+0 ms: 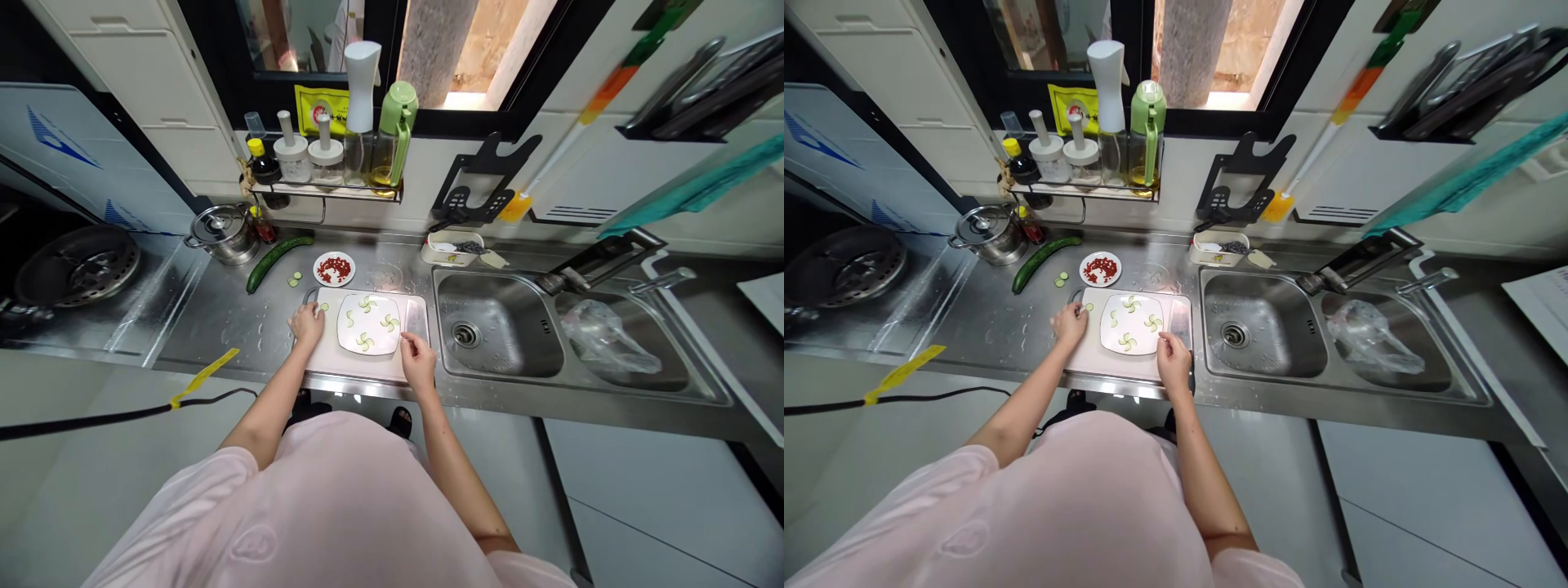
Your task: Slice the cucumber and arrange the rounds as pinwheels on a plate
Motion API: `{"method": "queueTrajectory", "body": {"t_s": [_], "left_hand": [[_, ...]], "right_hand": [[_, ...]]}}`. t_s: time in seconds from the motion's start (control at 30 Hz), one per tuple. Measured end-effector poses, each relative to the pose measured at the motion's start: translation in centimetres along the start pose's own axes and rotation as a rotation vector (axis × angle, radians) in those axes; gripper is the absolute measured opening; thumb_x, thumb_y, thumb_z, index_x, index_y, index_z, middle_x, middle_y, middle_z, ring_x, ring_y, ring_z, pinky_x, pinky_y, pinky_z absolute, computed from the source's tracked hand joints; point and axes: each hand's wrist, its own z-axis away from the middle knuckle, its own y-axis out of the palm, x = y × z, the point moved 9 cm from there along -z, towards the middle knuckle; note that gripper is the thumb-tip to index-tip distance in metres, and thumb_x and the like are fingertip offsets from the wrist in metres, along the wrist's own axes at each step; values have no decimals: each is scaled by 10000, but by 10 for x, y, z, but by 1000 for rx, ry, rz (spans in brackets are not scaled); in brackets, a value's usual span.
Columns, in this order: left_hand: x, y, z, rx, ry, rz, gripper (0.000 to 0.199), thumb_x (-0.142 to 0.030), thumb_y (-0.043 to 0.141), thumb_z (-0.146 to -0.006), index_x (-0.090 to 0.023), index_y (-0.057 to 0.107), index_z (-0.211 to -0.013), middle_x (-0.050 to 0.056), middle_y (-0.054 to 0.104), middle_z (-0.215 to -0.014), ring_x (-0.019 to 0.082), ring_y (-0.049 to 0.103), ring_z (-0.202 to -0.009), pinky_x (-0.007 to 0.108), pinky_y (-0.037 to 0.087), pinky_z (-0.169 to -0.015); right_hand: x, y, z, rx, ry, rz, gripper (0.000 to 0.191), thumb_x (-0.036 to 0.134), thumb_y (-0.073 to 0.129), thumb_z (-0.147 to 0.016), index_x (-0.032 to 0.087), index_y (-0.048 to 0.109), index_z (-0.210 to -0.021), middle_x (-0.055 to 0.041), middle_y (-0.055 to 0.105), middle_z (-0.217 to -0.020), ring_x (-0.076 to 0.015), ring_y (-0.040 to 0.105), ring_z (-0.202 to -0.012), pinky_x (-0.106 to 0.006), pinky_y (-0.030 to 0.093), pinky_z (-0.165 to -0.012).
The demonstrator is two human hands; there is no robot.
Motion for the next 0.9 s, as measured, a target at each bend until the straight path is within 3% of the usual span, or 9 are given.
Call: {"method": "queueTrajectory", "body": {"t_s": [0.1,0.23,0.63,0.9], "left_hand": [[-11,2,0,-3,32,-48,356,-373,485,-855,-232,605,-1160,141,615,-1129,310,529,-1073,467,315,-926],[-18,6,0,11,37,-87,312,-357,481,-855,-223,641,-1088,152,616,-1097,324,531,-1061,493,316,-923],[-15,14,-15,37,-9,-4,210,-272,537,-807,-213,617,-992,112,628,-1050,267,557,-1009,425,351,-893],[-11,17,-13,35,-53,156,195,-194,496,-805,-223,616,-956,52,669,-883,215,608,-888,393,368,-878]], "right_hand": [[3,0,2,5,-11,6,265,317,477,-858,165,676,-944,-66,677,-851,-160,577,-690,-285,457,-670],[3,-1,5,12,-17,19,277,328,468,-863,171,676,-956,-66,679,-853,-164,577,-690,-295,463,-669],[-1,-3,11,24,-8,9,261,323,482,-874,171,675,-960,-78,694,-916,-180,604,-756,-307,470,-710],[-3,1,12,55,-11,13,258,324,481,-879,175,673,-968,-77,690,-922,-180,597,-748,-312,469,-705]]}}
